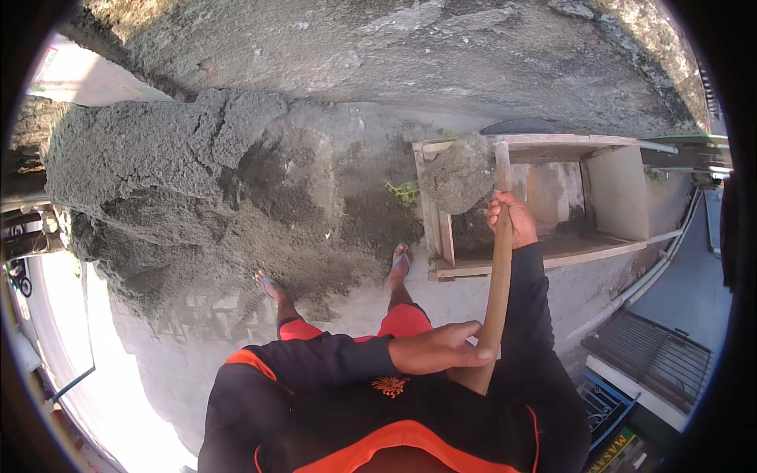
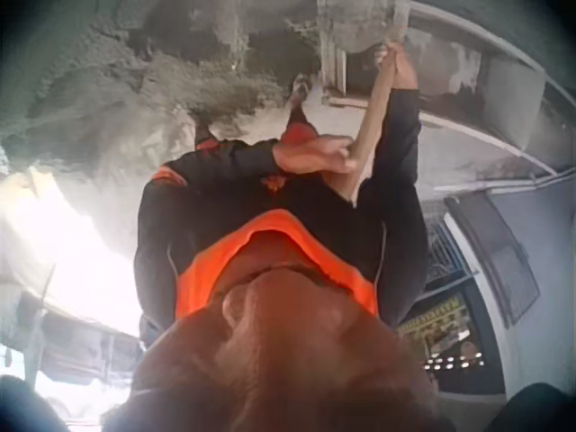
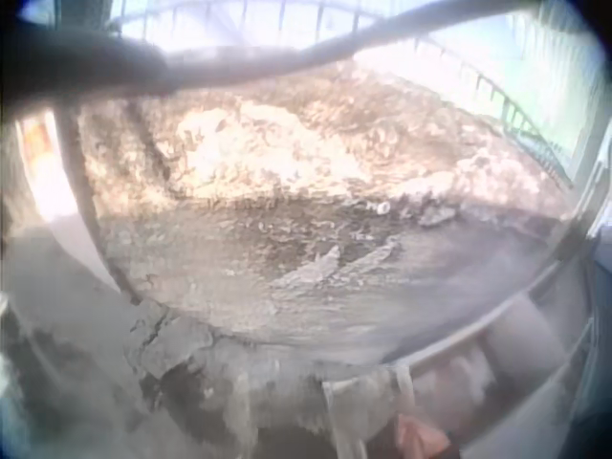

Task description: The person uses a hoe to shovel wet sand from a pile into a wooden wheelbarrow, repeatedly pulling and lifting the material by hand.

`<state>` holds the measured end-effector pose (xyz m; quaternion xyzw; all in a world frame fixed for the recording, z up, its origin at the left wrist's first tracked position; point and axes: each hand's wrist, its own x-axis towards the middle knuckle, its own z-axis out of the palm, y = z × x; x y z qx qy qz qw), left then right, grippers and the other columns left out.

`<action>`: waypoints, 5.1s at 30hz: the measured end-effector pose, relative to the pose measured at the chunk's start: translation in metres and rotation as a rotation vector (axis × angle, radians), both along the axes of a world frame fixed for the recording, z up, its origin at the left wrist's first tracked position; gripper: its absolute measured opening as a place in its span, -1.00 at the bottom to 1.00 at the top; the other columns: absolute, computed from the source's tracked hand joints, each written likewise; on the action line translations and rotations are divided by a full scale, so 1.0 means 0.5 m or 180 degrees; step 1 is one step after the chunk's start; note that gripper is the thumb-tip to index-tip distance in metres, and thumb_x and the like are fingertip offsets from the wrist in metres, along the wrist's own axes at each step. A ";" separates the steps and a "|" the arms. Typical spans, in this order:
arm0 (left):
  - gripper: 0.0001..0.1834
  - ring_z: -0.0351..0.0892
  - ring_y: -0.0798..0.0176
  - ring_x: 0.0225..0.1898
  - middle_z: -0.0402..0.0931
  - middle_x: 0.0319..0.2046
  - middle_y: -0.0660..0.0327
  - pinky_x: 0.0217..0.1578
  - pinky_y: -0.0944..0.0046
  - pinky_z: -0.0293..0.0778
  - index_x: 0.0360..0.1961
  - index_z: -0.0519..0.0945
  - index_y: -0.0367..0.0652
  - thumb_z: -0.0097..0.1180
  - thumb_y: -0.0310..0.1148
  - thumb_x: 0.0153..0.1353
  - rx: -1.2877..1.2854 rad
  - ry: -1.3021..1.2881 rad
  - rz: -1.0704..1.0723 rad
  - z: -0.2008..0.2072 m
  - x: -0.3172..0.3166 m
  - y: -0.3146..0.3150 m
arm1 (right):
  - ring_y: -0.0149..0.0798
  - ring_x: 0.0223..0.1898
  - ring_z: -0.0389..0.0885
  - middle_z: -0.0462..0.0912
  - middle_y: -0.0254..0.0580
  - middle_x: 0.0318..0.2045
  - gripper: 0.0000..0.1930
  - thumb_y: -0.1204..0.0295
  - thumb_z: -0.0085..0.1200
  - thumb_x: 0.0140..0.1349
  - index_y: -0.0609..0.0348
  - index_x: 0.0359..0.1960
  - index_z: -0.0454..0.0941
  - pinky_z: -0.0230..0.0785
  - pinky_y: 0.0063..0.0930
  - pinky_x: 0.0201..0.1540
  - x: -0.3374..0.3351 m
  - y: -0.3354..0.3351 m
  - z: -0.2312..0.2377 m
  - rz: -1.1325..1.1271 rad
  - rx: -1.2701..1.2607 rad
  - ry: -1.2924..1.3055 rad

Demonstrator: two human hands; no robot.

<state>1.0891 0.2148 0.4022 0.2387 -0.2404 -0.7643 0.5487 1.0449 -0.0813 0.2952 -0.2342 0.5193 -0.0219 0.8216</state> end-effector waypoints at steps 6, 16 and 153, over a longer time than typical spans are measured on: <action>-0.45 0.57 0.07 -0.32 0.52 -0.43 0.09 -0.27 0.14 0.44 -0.16 0.38 -0.28 0.25 -0.04 0.06 0.0463 -0.2281 -0.1013 -0.303 -0.102 -0.040 | -0.37 -0.63 0.43 0.41 -0.26 -0.53 -0.86 0.49 0.08 0.15 0.15 -0.39 0.34 0.41 -0.46 -0.60 -0.166 -0.044 -0.137 -0.0646 -0.2073 0.0305; -0.55 0.52 -0.19 -0.13 0.52 -0.26 -0.03 -0.10 -0.09 0.42 -0.09 0.38 -0.22 0.18 -0.32 -0.01 0.0845 -0.3896 0.0309 -0.564 -0.191 -0.239 | -0.29 -0.56 0.46 0.41 -0.22 -0.49 -0.75 0.57 0.03 0.16 0.16 -0.17 0.27 0.45 -0.32 -0.47 -0.141 -0.137 -0.027 -0.0682 -0.3117 -0.0073; -0.60 0.53 -0.14 -0.13 0.49 -0.21 -0.01 -0.13 -0.02 0.46 -0.11 0.44 -0.18 0.23 -0.35 0.00 0.1096 -0.3776 0.1384 -0.627 -0.036 0.012 | -0.28 -0.56 0.43 0.37 -0.24 -0.53 -0.84 0.51 0.08 0.17 0.16 -0.29 0.34 0.40 -0.31 -0.44 0.041 0.080 -0.044 -0.0982 -0.2189 -0.0503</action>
